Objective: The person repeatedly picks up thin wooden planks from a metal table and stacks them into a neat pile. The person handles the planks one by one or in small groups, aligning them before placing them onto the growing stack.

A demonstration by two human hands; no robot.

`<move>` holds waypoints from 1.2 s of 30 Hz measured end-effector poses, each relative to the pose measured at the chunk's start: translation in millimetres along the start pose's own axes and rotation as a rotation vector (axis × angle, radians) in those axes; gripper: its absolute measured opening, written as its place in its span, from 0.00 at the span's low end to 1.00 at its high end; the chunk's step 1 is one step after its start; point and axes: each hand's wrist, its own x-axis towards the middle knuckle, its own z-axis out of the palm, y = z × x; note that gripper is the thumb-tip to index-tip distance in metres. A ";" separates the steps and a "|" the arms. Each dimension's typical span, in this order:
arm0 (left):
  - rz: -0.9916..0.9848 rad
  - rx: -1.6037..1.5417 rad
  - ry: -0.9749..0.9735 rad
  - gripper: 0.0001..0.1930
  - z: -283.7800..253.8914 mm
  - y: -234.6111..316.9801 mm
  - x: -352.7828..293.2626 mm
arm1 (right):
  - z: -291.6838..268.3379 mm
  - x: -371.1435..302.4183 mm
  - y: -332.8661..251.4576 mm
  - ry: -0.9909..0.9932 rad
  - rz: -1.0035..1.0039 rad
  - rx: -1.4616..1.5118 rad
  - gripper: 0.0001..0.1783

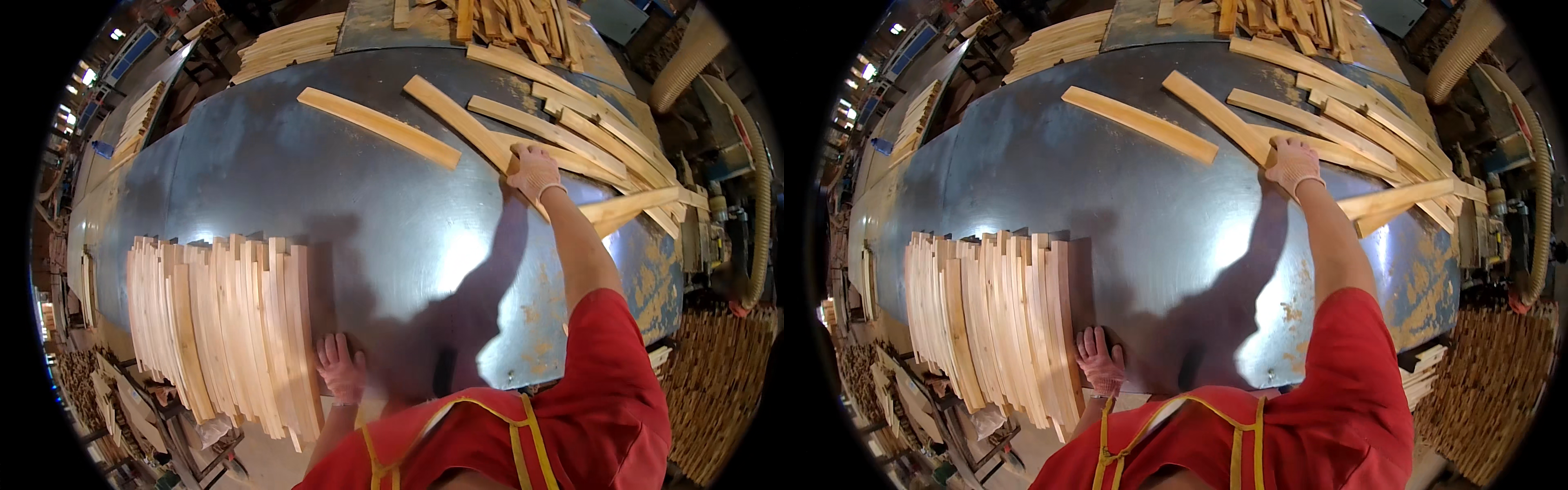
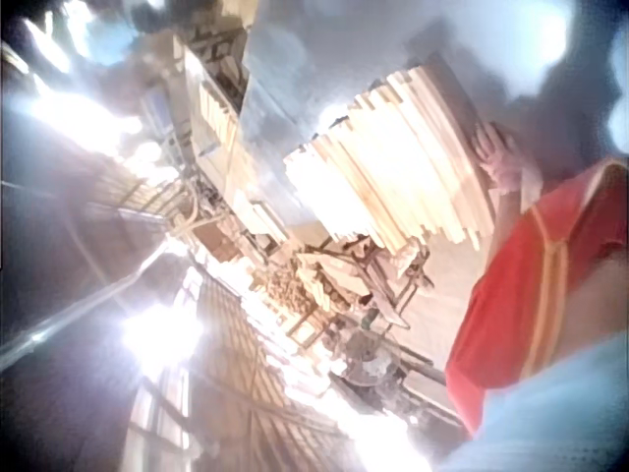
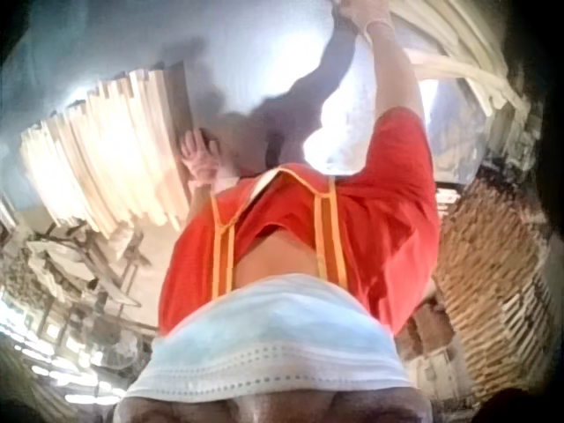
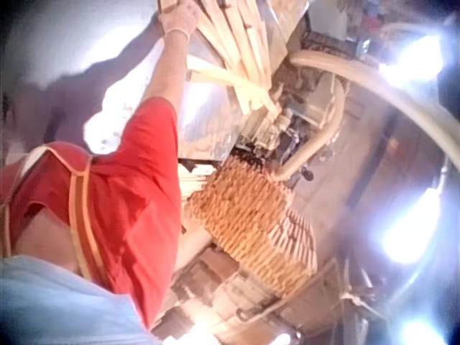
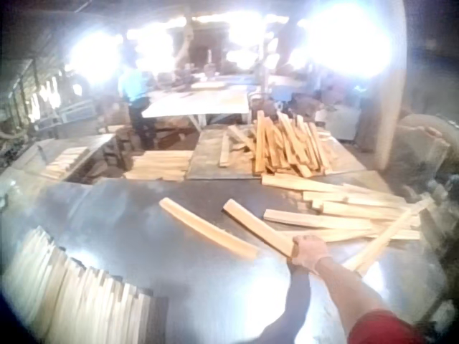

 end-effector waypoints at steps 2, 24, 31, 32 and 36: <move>-0.002 0.015 -0.015 0.35 4.4 -0.7 0.1 | 6.9 15.7 -18.7 -0.053 -0.055 0.090 0.35; -0.615 -1.590 -0.299 0.38 -45.6 13.2 6.8 | 106.2 -242.8 -196.6 -1.101 -0.059 1.944 0.33; -0.489 -0.793 -0.444 0.32 -121.9 -5.7 -45.2 | 82.3 -286.6 -249.8 -0.940 -0.016 1.309 0.29; -0.430 -0.630 -0.364 0.33 -108.6 -22.2 -74.6 | 89.2 -293.4 -258.1 -0.903 0.036 1.431 0.32; -0.089 -0.104 -0.248 0.42 -52.7 -76.9 -151.4 | 108.1 -327.3 -326.0 -0.808 -0.060 1.150 0.41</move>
